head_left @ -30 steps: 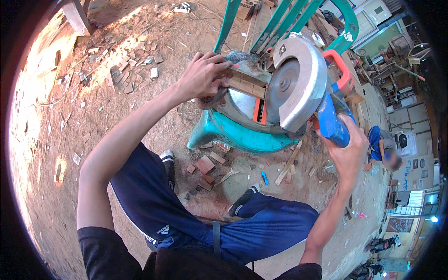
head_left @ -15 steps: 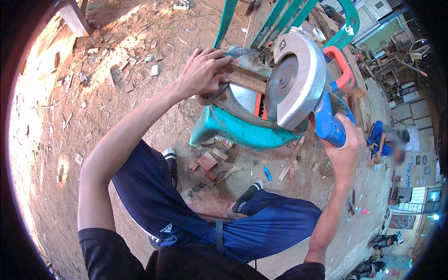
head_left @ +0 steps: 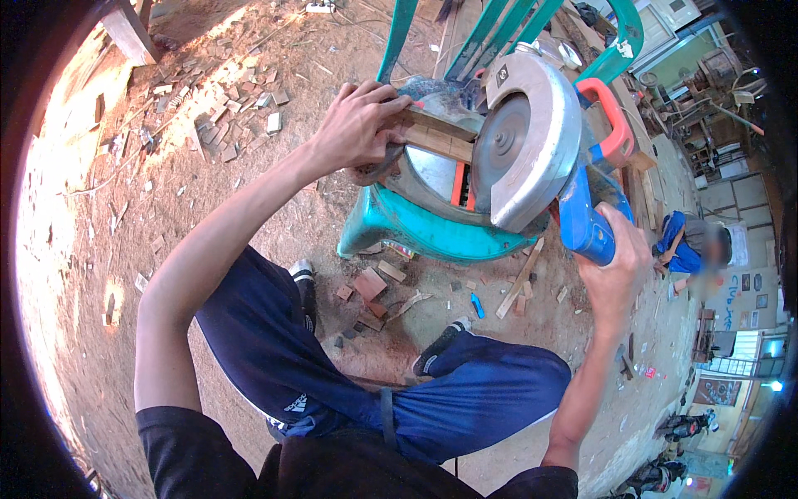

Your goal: The person cuts a piece of wood using a circular saw mounted on a plastic chair, then marks lines on another wooden component with a marker while sitting on the floor.

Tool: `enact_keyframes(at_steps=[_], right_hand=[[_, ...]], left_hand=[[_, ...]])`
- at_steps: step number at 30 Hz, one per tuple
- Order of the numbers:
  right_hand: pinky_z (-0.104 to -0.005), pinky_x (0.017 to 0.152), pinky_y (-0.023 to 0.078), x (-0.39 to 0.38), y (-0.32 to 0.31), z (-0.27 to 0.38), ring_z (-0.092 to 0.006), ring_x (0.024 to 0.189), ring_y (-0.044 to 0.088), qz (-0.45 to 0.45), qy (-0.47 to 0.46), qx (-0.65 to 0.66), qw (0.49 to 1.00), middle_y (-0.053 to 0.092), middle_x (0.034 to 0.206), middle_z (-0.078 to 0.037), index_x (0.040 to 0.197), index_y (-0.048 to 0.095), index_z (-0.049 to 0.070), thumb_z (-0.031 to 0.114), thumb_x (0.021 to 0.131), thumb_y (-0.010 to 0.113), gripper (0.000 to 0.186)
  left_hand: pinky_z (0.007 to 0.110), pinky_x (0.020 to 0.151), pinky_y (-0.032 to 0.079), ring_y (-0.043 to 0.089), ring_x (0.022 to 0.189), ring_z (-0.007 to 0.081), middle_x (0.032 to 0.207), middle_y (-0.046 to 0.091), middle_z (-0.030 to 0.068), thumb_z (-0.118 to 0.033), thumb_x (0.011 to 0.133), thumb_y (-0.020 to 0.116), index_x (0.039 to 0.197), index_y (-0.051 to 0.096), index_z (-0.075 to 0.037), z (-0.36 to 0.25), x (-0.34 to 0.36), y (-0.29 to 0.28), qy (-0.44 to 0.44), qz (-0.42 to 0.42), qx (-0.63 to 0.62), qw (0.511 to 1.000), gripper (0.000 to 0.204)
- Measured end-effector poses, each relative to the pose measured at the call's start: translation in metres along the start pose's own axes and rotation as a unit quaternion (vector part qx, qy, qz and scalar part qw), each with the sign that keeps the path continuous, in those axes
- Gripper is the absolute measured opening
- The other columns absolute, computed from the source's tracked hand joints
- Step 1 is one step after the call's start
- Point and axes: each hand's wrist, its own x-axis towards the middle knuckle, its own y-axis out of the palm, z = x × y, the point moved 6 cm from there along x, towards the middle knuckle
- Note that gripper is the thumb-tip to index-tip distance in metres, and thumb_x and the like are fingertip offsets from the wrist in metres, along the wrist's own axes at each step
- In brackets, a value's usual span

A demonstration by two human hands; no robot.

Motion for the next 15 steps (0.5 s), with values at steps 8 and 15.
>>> enact_keyframes(at_steps=[8, 15], right_hand=[[-0.0420, 0.075, 0.050, -0.0002, 0.0010, -0.0004, -0.0309, 0.085, 0.070, 0.002, 0.004, 0.002, 1.000, 0.072, 0.093, -0.010, 0.110, 0.068, 0.005, 0.008, 0.064, 0.085, 0.049], [-0.0423, 0.075, 0.050, -0.0003, 0.0035, 0.0005, -0.0311, 0.084, 0.070, 0.003, 0.009, 0.002, 1.000, 0.071, 0.091, -0.011, 0.108, 0.068, 0.005, 0.009, 0.065, 0.083, 0.045]], left_hand=[[0.045, 0.105, 0.042, 0.057, 0.124, 0.0288, 0.127, 0.064, 0.0093, -0.012, 0.071, 0.074, 0.135, 0.064, -0.007, -0.0016, 0.0010, -0.0013, 0.007, -0.001, 0.007, 1.000, 0.064], [0.046, 0.105, 0.042, 0.058, 0.123, 0.0297, 0.126, 0.064, 0.0095, -0.013, 0.072, 0.074, 0.133, 0.065, -0.007, -0.0017, 0.0007, -0.0016, 0.011, -0.009, 0.000, 1.000, 0.062]])
